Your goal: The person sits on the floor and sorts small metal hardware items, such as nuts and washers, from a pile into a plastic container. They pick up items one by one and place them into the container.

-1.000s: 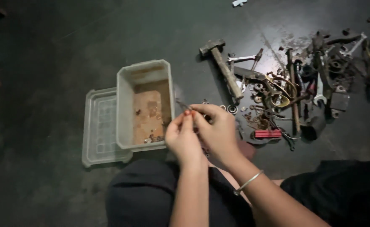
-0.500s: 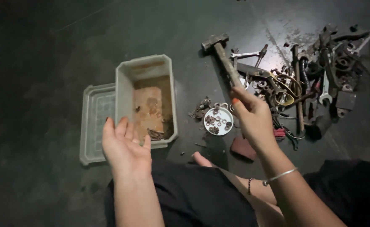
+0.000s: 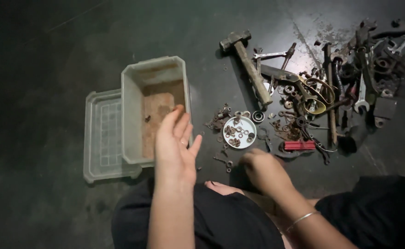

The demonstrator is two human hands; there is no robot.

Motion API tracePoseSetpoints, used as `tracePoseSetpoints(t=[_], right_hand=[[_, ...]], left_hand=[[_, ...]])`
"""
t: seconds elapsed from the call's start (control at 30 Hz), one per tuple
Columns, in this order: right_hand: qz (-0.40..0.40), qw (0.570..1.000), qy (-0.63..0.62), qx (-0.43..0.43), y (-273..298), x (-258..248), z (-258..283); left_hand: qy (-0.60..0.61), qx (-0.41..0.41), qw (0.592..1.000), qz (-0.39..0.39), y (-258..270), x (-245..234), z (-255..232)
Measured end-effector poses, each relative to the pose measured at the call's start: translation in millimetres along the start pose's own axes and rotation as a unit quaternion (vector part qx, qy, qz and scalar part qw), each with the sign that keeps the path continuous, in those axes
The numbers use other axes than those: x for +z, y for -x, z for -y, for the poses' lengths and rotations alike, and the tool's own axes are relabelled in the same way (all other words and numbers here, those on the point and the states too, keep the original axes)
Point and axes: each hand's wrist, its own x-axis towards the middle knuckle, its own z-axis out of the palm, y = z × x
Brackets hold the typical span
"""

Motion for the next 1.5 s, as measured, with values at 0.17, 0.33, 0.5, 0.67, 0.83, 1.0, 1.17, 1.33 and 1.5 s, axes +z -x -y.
tracePoseSetpoints(t=[0.17,0.33,0.5,0.67,0.83,1.0,1.17,1.33,1.5], right_hand=[[-0.036,0.996,0.048,-0.061,-1.9,25.5,-3.6],[-0.071,0.996,-0.039,-0.045,-4.4,23.3,-5.1],[-0.069,0.991,-0.102,-0.056,-9.1,37.6,0.5],[-0.046,0.988,-0.037,-0.144,-18.1,51.6,1.6],[-0.041,0.990,-0.057,-0.120,-18.3,47.7,9.1],[-0.073,0.989,-0.096,-0.082,-18.1,42.2,11.2],[-0.044,0.914,-0.388,0.112,-20.0,41.1,-6.6],[0.003,0.691,-0.693,0.206,-19.0,29.5,-26.0],[0.027,0.613,-0.763,0.201,-21.4,17.1,-16.5]], left_hand=[[0.000,-0.004,1.000,0.003,2.1,1.7,2.3],[0.009,-0.007,1.000,0.017,2.7,5.6,2.1],[0.017,-0.008,0.999,0.036,8.5,8.5,4.2],[0.027,-0.005,0.999,0.040,12.9,9.4,1.3],[0.027,0.000,0.999,0.047,13.1,10.2,1.7],[0.027,-0.009,0.998,0.049,12.2,12.6,3.6],[0.031,-0.004,0.999,0.045,14.7,10.9,3.2],[0.032,-0.017,0.998,0.054,11.1,13.0,10.7],[0.045,-0.029,0.996,0.066,9.9,20.1,28.9]])
